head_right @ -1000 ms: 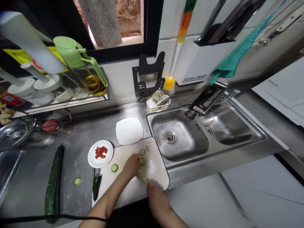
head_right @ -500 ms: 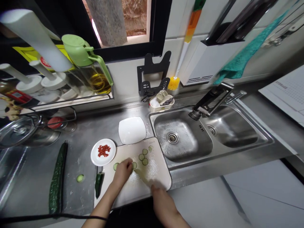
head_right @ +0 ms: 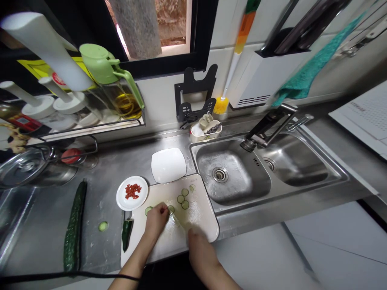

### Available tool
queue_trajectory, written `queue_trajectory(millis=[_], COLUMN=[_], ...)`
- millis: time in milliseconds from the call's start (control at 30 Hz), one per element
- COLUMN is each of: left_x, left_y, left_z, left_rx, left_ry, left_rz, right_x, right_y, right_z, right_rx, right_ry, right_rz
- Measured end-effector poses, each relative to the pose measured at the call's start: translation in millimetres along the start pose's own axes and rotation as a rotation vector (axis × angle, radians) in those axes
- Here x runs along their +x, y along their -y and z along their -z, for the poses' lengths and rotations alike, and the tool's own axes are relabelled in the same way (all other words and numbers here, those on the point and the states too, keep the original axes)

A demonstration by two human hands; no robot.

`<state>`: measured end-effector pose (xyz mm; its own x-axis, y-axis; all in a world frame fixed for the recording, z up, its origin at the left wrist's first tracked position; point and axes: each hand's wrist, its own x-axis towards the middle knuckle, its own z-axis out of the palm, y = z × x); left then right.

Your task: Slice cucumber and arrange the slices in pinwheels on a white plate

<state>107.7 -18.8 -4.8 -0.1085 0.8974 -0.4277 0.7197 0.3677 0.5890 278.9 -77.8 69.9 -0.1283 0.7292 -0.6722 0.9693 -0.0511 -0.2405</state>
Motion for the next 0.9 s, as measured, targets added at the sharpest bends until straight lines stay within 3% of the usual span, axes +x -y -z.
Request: queue_trajectory(millis=[233,900], left_x=[1,0], left_y=[0,-5], left_z=[0.6,3.9], left_rx=[-0.011,-0.026], left_ry=[-0.003,-0.013], left_rz=[0.015,0.012], right_x=[1,4], right_y=[5,15], right_z=[6,14], right_rx=[-0.02,-0.023], right_ry=[0.054,0.049], right_rz=[-0.031,-0.026])
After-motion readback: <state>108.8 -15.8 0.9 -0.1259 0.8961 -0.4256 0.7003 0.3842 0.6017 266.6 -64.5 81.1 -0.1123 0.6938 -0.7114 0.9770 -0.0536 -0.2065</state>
